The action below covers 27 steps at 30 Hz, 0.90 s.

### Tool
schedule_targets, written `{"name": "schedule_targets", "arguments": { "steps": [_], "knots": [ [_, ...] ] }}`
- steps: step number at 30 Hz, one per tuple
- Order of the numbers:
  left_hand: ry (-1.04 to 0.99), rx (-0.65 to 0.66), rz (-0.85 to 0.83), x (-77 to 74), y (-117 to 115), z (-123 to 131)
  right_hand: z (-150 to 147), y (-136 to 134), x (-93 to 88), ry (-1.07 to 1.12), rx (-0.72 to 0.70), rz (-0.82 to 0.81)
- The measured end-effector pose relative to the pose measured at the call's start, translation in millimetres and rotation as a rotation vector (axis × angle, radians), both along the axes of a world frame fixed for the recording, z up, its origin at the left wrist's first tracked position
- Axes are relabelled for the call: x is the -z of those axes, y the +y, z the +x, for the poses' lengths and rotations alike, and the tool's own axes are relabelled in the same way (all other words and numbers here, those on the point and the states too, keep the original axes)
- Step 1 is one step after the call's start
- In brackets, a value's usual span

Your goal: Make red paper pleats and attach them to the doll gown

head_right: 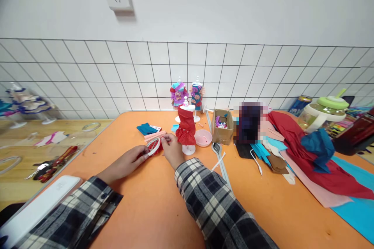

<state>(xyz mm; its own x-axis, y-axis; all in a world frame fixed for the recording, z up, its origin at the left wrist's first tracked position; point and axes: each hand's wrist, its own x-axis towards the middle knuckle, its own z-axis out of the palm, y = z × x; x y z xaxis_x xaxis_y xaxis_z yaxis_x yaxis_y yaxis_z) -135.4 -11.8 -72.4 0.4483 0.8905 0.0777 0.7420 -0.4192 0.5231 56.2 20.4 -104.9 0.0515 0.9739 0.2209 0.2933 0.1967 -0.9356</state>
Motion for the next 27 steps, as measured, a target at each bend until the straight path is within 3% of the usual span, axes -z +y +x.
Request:
{"name": "schedule_targets", "arguments": {
  "steps": [5,12,19,27],
  "knots": [
    [0.035,-0.002,0.039,1.9,0.0,-0.7,6.2,3.5,3.6,0.046,0.062,-0.003],
    [-0.238,-0.233,0.031,6.6,5.5,-3.6,9.6,4.3,6.4,0.090,0.044,-0.014],
    [-0.054,-0.055,0.026,1.1,0.6,0.2,4.5,-3.6,2.5,0.311,-0.130,-0.063],
    [-0.202,-0.210,0.066,4.3,3.9,-3.9,6.9,-5.8,-3.1,0.474,-0.164,-0.085]
  ]
}}
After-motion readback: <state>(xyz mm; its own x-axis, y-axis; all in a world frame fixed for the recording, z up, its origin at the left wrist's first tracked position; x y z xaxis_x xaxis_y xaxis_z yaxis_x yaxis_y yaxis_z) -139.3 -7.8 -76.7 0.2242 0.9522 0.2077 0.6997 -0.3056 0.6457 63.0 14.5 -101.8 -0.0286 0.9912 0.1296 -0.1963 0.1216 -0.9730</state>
